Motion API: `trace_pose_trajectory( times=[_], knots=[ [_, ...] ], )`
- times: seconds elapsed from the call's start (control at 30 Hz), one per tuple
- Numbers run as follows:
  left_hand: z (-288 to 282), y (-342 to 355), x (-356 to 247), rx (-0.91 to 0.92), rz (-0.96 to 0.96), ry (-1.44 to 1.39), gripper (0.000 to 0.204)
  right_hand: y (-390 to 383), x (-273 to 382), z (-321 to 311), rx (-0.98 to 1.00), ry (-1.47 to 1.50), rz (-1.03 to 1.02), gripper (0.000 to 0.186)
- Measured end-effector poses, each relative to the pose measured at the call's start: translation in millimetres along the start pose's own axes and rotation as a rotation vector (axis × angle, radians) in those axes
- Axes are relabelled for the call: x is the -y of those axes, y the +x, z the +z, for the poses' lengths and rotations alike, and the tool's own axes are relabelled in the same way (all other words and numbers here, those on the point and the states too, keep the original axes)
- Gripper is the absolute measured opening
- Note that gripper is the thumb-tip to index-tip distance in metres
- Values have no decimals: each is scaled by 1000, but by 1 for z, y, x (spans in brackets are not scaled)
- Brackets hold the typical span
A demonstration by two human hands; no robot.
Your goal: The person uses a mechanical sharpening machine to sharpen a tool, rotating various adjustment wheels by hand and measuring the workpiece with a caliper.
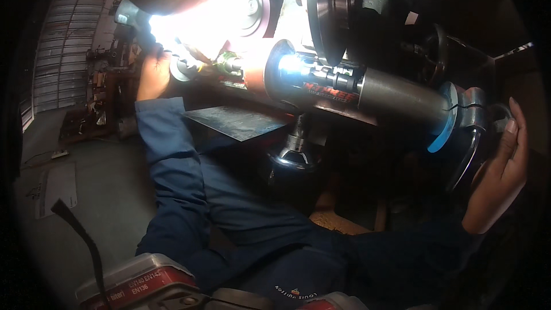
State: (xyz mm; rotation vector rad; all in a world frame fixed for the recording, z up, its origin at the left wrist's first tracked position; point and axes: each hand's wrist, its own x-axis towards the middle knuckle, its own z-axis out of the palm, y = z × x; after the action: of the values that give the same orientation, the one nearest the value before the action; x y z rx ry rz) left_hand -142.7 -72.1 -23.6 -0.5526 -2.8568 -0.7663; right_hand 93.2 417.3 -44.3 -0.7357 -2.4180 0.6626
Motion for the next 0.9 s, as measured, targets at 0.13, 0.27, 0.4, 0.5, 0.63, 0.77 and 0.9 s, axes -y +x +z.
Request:
trace_pose_trajectory(
  times=[0.13, 0.27, 0.4, 0.5, 0.63, 0.77, 0.9],
  knots=[
    [-1, 0, 0, -4, -65, -53, 29, -7, -8, 4, -84, -15, -65, 35],
    [0, 0, -1, -5, -83, -16, 29, -16, -7, 12, -186, 183, -13, 35],
    [1, -2, 1, -37, -45, -13, 30, -21, -18, 20, -295, 187, -101, 35],
    [0, -1, 7, -34, -55, -14, 30, -25, -32, 25, -363, 134, -172, 33],
    [-1, -1, 10, -34, -73, 11, 29, -31, -40, 29, -453, -14, -305, 31],
    [1, -1, 2, -55, -43, 50, 30, -35, -52, 33, -580, -51, -370, 30],
    [2, -1, 5, -67, -82, 56, 32, -30, -41, 27, -467, -11, -278, 28]
  ],
)
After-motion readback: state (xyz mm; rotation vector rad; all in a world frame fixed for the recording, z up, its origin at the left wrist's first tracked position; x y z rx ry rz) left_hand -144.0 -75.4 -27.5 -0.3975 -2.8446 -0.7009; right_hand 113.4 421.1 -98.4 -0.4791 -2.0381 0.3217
